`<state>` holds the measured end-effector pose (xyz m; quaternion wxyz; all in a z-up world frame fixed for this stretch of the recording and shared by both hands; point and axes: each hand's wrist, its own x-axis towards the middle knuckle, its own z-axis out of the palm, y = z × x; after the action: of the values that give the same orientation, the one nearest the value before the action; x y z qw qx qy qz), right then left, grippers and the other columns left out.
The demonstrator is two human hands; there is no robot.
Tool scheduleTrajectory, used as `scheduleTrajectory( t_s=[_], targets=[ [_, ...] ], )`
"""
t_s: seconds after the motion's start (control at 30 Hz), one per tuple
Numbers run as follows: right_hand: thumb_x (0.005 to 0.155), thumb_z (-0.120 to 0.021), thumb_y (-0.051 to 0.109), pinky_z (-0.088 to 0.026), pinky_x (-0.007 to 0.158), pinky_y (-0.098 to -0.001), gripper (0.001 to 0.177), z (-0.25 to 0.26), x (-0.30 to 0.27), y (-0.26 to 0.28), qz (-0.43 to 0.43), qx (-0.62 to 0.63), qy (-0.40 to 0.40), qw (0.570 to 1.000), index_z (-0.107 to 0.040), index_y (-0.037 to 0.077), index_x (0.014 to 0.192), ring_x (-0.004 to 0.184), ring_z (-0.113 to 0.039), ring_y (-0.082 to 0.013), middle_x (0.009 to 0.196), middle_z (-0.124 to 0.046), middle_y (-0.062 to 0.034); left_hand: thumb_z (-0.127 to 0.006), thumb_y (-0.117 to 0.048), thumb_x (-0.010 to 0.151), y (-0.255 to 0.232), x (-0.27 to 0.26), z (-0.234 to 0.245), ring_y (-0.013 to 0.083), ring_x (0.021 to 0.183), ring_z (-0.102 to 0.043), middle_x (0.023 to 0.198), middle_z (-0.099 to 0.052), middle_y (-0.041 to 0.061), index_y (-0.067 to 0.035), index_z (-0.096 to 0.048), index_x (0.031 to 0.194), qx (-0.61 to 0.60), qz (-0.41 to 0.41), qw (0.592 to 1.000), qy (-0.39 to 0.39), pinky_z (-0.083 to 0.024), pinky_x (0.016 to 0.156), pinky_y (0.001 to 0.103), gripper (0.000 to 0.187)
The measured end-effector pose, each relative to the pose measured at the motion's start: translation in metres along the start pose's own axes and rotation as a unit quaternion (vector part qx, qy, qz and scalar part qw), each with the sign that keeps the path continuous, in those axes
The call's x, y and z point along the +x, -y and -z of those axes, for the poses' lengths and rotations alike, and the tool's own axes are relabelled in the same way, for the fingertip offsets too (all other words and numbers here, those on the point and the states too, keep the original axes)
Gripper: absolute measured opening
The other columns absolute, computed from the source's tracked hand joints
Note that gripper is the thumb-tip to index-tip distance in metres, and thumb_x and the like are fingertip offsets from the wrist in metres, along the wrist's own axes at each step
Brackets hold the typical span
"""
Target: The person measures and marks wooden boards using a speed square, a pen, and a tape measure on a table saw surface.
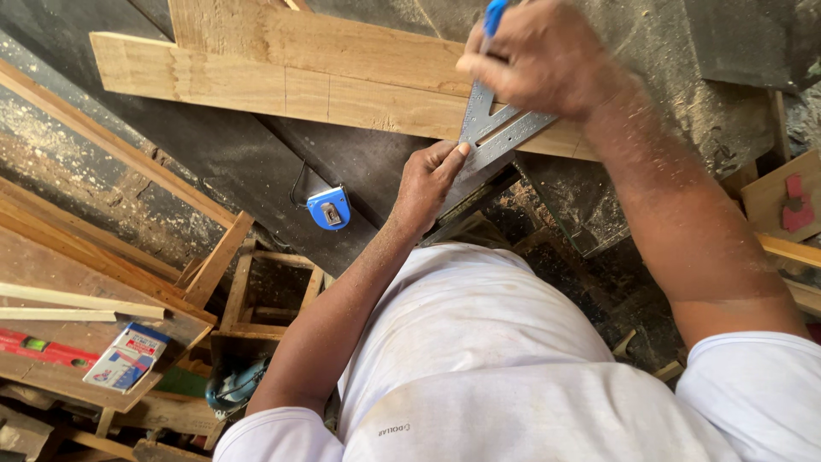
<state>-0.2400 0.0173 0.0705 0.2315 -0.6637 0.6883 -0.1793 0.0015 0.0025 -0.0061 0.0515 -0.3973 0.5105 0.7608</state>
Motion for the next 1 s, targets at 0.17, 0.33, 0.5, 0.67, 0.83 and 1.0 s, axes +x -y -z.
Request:
scheduleTrajectory(
  t_s=[0.17, 0.33, 0.5, 0.67, 0.83, 1.0],
  targets=[
    [0.112, -0.068, 0.015, -0.051, 0.049, -0.0272, 0.021, -0.002, 0.003, -0.004, -0.079, 0.001, 0.03, 0.996, -0.075, 0.006, 0.094, 0.053, -0.058, -0.0132, 0.069, -0.065, -0.0043, -0.062, -0.034, 0.103, 0.003, -0.001, 0.002, 0.0043, 0.067, -0.048, 0.071, -0.059, -0.006, -0.004, -0.077, 0.107, 0.002, 0.001, 1.0, -0.003, -0.044, 0.063, 0.025, 0.034],
    [0.111, -0.068, 0.012, -0.056, 0.061, -0.0302, 0.013, -0.014, -0.021, -0.025, -0.106, -0.065, -0.071, 0.99, -0.08, 0.008, 0.111, 0.068, -0.065, -0.016, 0.087, -0.074, -0.008, -0.064, -0.034, 0.109, 0.004, 0.0, 0.001, 0.0078, 0.07, -0.044, 0.073, -0.051, -0.002, 0.003, -0.074, 0.096, 0.009, 0.006, 1.0, 0.005, -0.041, 0.063, 0.029, 0.04],
    [0.107, -0.076, 0.018, -0.059, 0.078, -0.035, 0.017, -0.024, -0.061, -0.03, -0.171, 0.042, -0.039, 0.984, -0.078, 0.01, 0.122, 0.088, -0.07, -0.0182, 0.106, -0.076, -0.0102, -0.062, -0.032, 0.102, 0.005, 0.002, 0.001, 0.0022, 0.071, -0.053, 0.076, -0.065, -0.008, -0.002, -0.076, 0.104, -0.055, -0.027, 0.998, 0.003, -0.046, 0.066, 0.024, 0.033],
    [0.1, -0.076, 0.01, -0.059, 0.095, -0.0349, 0.021, -0.034, -0.057, -0.03, -0.148, 0.09, -0.083, 0.981, -0.077, 0.01, 0.121, 0.107, -0.074, -0.0192, 0.114, -0.078, -0.0092, -0.064, -0.03, 0.103, 0.006, -0.002, 0.009, 0.0042, 0.064, -0.041, 0.07, -0.054, -0.006, 0.0, -0.074, 0.093, -0.068, 0.022, 0.997, -0.01, -0.036, 0.057, 0.027, 0.033],
    [0.103, -0.078, 0.011, -0.059, 0.089, -0.0361, 0.015, -0.053, -0.012, -0.013, -0.125, 0.067, -0.073, 0.987, -0.078, 0.01, 0.118, 0.097, -0.072, -0.0196, 0.11, -0.078, -0.0079, -0.066, -0.028, 0.1, 0.012, -0.006, 0.049, 0.0043, 0.06, -0.037, 0.071, -0.054, -0.007, -0.004, -0.073, 0.094, -0.147, 0.051, 0.986, -0.053, -0.031, 0.053, 0.026, 0.026],
    [0.099, -0.078, 0.006, -0.057, 0.091, -0.0388, 0.019, -0.063, 0.039, 0.018, -0.07, 0.069, -0.102, 0.99, -0.078, 0.006, 0.118, 0.099, -0.072, -0.0233, 0.11, -0.077, -0.0091, -0.066, -0.025, 0.103, 0.009, -0.011, 0.109, 0.0029, 0.074, -0.049, 0.08, -0.061, -0.008, -0.003, -0.071, 0.095, -0.179, -0.031, 0.98, -0.085, -0.04, 0.068, 0.023, 0.024]
  ],
)
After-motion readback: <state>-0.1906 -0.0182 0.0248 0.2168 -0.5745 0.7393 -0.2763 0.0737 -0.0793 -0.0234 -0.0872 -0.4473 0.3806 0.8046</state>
